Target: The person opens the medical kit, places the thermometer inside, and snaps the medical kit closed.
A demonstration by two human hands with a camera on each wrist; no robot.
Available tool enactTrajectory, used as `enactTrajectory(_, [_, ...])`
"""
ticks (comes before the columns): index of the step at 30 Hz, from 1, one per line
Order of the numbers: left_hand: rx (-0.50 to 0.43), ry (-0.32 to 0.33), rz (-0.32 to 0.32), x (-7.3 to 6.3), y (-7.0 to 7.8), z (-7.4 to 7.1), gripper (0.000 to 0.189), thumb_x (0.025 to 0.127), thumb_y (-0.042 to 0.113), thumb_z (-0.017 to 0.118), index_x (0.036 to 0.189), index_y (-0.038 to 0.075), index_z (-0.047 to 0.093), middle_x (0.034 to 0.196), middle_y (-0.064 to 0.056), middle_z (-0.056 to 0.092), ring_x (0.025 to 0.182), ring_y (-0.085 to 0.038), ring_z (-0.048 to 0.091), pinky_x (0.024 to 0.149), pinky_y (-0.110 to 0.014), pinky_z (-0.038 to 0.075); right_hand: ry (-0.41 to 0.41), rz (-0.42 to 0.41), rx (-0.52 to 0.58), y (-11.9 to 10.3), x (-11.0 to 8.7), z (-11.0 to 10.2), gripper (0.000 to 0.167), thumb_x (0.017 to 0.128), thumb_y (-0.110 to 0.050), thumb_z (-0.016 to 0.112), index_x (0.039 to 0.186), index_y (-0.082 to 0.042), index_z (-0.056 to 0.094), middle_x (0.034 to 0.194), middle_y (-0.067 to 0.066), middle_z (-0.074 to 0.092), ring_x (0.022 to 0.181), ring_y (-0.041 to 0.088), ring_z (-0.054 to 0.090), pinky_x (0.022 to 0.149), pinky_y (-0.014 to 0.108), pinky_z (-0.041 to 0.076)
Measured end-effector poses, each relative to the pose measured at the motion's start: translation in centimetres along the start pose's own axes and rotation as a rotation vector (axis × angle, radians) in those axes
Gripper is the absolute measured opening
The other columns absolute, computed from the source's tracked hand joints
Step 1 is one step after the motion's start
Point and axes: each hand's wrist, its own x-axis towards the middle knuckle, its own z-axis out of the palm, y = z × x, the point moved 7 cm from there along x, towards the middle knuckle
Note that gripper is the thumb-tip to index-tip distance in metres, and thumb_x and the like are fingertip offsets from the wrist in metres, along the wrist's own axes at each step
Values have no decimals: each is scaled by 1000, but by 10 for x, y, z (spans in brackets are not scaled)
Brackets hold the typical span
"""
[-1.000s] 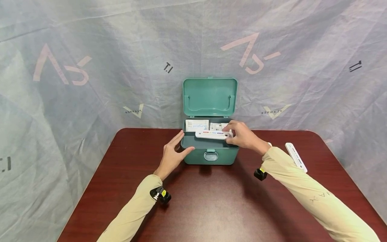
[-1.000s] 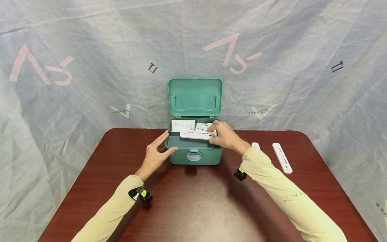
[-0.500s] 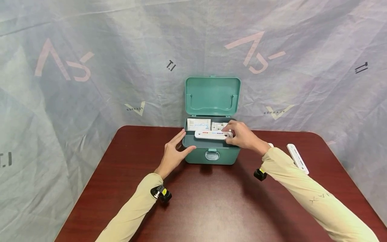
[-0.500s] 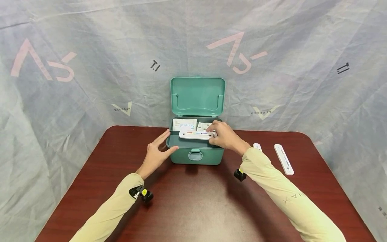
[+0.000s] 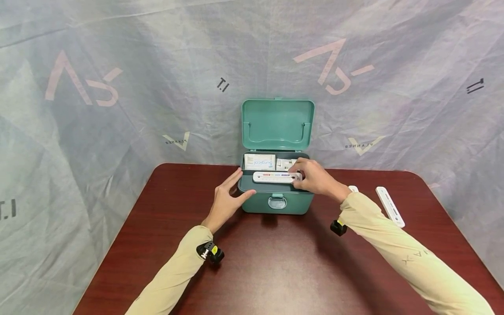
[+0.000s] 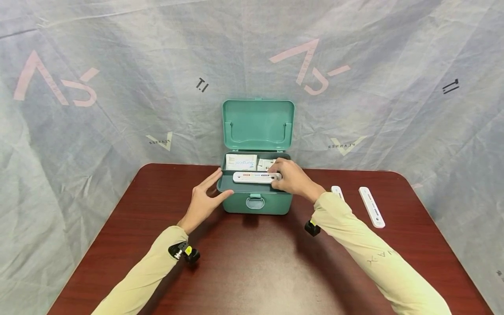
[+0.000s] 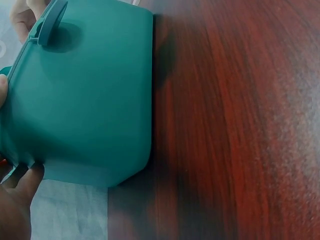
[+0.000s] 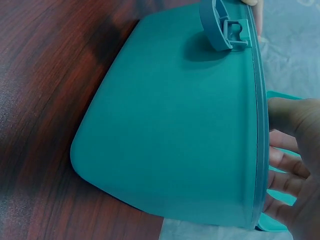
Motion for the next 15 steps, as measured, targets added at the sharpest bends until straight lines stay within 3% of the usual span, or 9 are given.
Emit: enactTrajectory(15, [0, -3, 18, 1, -4, 1, 67, 79, 15, 79, 136, -4, 48, 140, -21, 44, 131, -32, 41, 96, -45, 45, 20, 63, -61, 1, -1, -2, 23, 75, -9, 73, 98, -5, 72, 93, 5, 65, 68, 17, 54, 60, 32, 44])
